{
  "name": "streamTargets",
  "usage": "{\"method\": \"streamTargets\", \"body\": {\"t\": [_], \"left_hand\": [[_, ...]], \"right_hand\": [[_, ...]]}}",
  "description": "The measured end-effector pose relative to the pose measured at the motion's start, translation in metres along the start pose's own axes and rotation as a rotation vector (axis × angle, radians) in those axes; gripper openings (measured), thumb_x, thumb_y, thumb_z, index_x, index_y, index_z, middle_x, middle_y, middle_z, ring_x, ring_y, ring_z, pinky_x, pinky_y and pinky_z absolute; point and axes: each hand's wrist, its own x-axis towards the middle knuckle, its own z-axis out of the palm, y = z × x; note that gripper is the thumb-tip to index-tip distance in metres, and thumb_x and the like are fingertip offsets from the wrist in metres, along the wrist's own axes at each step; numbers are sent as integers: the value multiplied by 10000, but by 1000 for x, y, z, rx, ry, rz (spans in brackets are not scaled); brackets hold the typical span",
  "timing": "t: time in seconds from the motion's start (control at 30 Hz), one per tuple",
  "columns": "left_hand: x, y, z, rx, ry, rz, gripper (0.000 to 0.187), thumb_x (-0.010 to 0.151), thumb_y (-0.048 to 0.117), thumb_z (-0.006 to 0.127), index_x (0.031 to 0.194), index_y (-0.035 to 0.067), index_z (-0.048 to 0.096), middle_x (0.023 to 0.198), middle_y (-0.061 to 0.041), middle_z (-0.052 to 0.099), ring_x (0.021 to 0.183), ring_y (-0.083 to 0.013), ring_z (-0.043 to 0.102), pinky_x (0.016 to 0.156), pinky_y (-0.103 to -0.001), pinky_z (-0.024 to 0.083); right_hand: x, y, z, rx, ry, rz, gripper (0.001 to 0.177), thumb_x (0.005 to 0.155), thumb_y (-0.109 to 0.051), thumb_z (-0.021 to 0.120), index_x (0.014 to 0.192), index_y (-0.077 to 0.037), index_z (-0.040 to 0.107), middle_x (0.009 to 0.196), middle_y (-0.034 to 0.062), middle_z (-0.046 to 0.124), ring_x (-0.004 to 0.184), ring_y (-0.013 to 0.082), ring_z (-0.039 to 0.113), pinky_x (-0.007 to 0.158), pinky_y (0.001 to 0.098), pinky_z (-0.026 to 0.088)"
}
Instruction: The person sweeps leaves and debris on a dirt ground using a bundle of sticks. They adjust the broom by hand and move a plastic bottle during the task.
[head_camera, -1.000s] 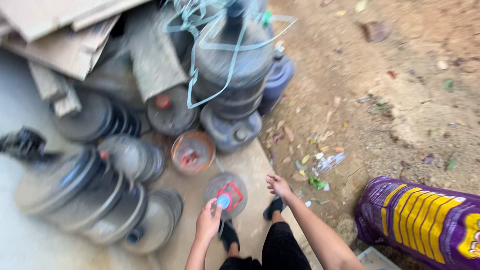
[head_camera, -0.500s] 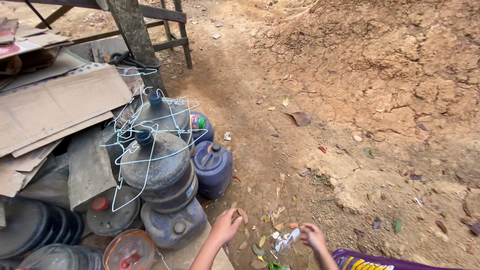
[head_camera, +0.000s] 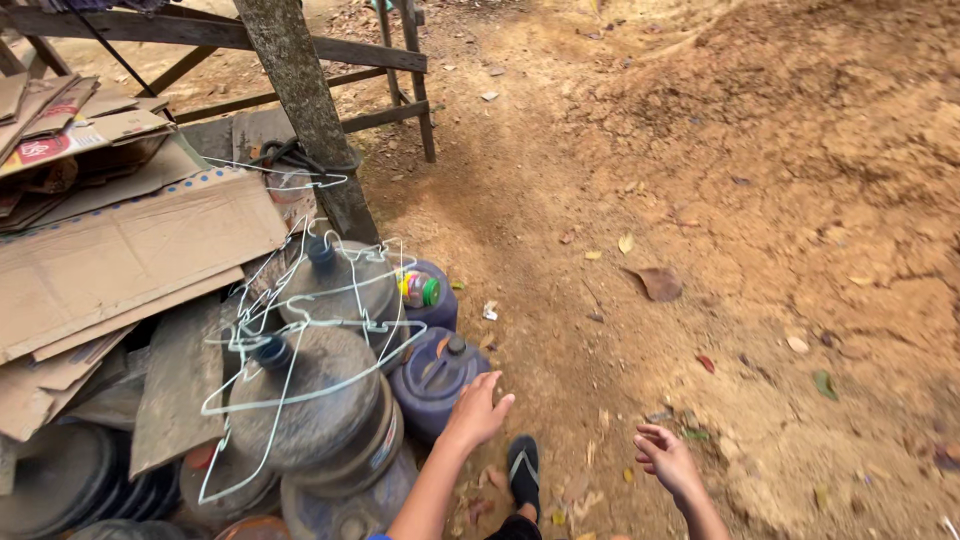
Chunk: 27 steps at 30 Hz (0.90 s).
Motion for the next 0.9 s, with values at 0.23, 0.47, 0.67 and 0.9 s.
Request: {"method": "streamTargets", "body": {"t": [0.23,0.47,0.67,0.9], "left_hand": [[211,-20,1,18,16,-97,715,909,390,665,1518,112,415,1481,-211,479,1385,-390,454,1158,-469,361],[388,33,-11,2,56,-39,701,938,377,658,1496,36,407,1532,-221,446,1412,-405,418,1175,-464,328],[543,51,-9,-17,44,-107,716,952,389,634,1535,62,377,1557,-211,415,1439,-394,400,1183,-461,326],[681,43,-49,-16,145,-567,766,953,417,649,1559,86,317,1614,-186,309,1477,-415,272,1208,-475,244]], "right_hand": [[222,-146,-9,-115,-87,-38,443,927,-291,708,1327,-108,659,1182,103,747,939,240,727,761,373,566],[409,-256,-38,-125,-94,-121,440,924,-283,703,1329,-115,665,1165,94,747,985,207,714,804,378,548],[589,-333,-32,-158,-115,-160,414,931,-257,714,1310,-95,685,1146,120,749,984,208,704,797,376,548],[791,-464,9,-325,-368,-237,400,917,-235,699,1299,-118,674,1141,65,742,988,183,691,780,345,551]]}}
